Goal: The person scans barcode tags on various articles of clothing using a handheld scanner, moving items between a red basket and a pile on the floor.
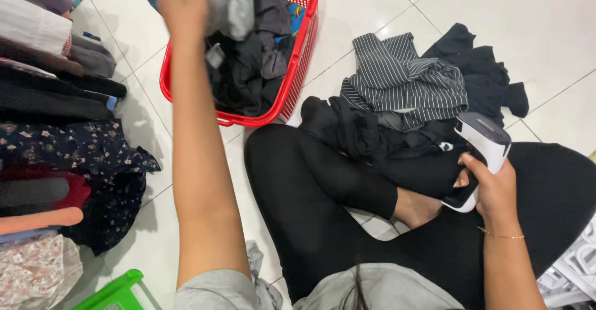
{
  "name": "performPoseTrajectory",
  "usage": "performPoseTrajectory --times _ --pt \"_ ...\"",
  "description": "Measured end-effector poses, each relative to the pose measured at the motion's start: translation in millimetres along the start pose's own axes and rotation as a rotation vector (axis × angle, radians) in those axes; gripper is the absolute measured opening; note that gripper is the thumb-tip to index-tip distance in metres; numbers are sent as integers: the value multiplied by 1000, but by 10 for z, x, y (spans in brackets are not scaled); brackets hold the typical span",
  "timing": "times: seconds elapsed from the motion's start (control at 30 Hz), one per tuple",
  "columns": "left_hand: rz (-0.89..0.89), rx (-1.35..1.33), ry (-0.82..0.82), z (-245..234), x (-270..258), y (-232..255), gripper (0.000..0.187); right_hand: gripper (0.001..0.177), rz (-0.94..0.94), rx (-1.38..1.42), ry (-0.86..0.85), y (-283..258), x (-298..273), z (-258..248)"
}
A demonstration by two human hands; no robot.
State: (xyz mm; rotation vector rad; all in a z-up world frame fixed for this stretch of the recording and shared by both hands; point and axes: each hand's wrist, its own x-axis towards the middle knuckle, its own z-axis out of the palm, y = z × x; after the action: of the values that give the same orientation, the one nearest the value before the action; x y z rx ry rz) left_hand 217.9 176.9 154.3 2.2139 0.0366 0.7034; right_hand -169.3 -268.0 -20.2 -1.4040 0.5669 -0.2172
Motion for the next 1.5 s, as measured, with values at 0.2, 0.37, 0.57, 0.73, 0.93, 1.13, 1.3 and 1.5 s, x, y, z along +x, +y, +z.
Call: performPoseTrajectory --times 0.2,0.37,0.57,0.73,0.93,1.13,1.3,1.5 --pt "-47 434 -695 486 -632 -194 83 13 -3 -12 -10 100 59 -56" --pt "139 425 -532 638 -883 -366 75 13 7 -10 11 56 56 -8" --pt "39 486 -408 974 -1331 -60 83 14 19 6 15 128 97 -41" --pt "206 766 -455 1262 -1969 504 95 13 27 0 13 -86 7 65" --pt "793 17 -730 1825 -2781 559 53 18 -81 110 76 135 66 27" --pt "753 335 -846 2021 -2787 432 72 21 -66 122 68 8 47 94" --pt "215 -26 -731 2035 -2462 397 31 23 -51 113 61 157 77 -2" --pt "-342 -638 -609 1872 -2112 227 38 24 -43 110 67 100 78 36"
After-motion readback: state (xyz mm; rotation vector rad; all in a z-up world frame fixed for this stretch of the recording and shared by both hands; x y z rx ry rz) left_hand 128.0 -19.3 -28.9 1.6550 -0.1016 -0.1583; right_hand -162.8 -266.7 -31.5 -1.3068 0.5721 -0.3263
